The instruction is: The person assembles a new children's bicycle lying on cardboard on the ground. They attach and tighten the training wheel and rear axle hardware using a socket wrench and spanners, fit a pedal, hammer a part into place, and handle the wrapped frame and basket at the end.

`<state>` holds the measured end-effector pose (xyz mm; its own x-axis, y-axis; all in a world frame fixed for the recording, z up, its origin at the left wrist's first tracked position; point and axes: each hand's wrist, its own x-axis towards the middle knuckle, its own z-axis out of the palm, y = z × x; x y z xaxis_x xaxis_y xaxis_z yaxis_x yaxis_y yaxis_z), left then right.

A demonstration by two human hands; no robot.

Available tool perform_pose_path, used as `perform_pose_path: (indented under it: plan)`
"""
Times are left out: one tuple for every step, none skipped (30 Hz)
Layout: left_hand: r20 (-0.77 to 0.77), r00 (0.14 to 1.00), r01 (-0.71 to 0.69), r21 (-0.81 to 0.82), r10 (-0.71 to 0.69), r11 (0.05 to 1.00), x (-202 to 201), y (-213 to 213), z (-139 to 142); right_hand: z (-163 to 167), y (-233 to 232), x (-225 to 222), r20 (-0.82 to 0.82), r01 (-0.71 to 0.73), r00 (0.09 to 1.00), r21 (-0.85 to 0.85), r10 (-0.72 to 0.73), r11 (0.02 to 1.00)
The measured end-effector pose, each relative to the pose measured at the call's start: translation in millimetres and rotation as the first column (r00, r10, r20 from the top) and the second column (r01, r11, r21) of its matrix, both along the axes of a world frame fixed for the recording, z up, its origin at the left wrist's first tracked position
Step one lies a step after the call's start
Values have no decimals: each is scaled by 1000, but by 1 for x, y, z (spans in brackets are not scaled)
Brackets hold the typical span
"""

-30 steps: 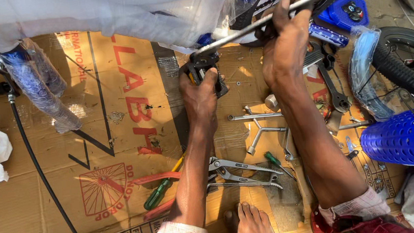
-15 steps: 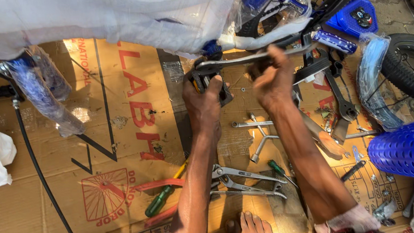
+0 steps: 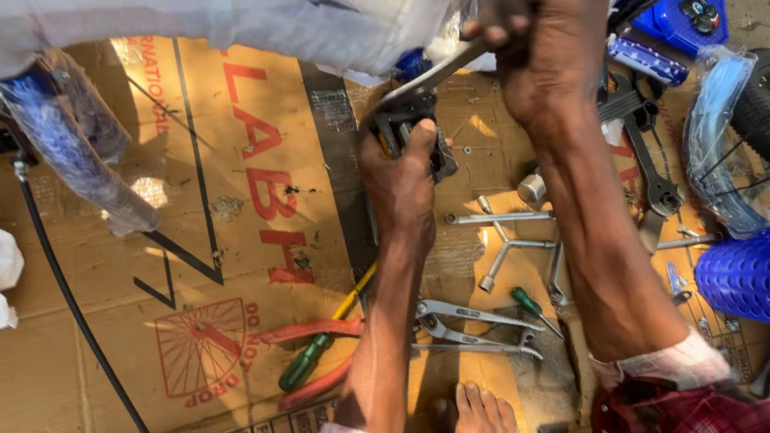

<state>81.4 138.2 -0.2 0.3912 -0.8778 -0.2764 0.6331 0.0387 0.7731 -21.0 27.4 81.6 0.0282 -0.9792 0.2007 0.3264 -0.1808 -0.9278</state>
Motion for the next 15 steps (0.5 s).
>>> perform_pose_path:
  plan:
    - [-46, 999, 14, 3, -14, 1000, 0, -3, -1, 1, 0, 15, -168, 8, 986, -48, -16, 999]
    - [-9, 1000, 24, 47, -24, 999, 0, -5, -2, 1, 3, 31, -335, 10, 941, -88, -39, 996]
    - [26, 999, 32, 93, -34, 995, 0, -6, -3, -1, 8, 50, -491, -69, 867, -282, -82, 957]
    - [45, 998, 29, 129, -35, 991, 0, -8, -5, -5, 12, 74, -615, -180, 772, -452, -159, 873]
    - [50, 999, 8, 132, -14, 991, 1, -7, -7, -7, 15, 97, -570, -270, 820, -476, -59, 837]
    - [52, 999, -16, 135, 9, 991, 3, -6, -10, -11, 19, 118, -522, -353, 851, -503, 49, 789]
    - [49, 998, -39, 142, 33, 989, 6, -4, -15, -17, 27, 139, -714, -481, 696, -393, 69, 784]
    - [-40, 999, -28, 108, 32, 994, 10, 1, -20, -26, 41, 159, -863, -575, 497, -253, 86, 778]
    - [-135, 991, -15, 69, 24, 998, 15, 7, -27, -34, 55, 176, -959, -632, 268, -99, 97, 768]
    - [-219, 976, 1, 31, 6, 1000, 19, 12, -34, -40, 66, 185, -994, -652, 25, 62, 103, 755]
    - [-264, 964, 23, 16, -18, 1000, 21, 17, -40, -47, 81, 186, -997, -686, 82, -60, -5, 725]
    - [-303, 952, 44, 0, -42, 999, 24, 21, -46, -51, 90, 190, -982, -710, 152, -189, -115, 678]
    - [-340, 938, 64, -26, -69, 998, 24, 24, -51, -54, 91, 191, -984, -685, 171, -152, -46, 713]
    - [-351, 933, 75, -33, -82, 997, 24, 23, -55, -56, 92, 187, -981, -661, 191, -107, 29, 743]
    - [-356, 930, 85, -35, -91, 996, 24, 25, -58, -57, 90, 184, -972, -641, 208, -52, 108, 765]
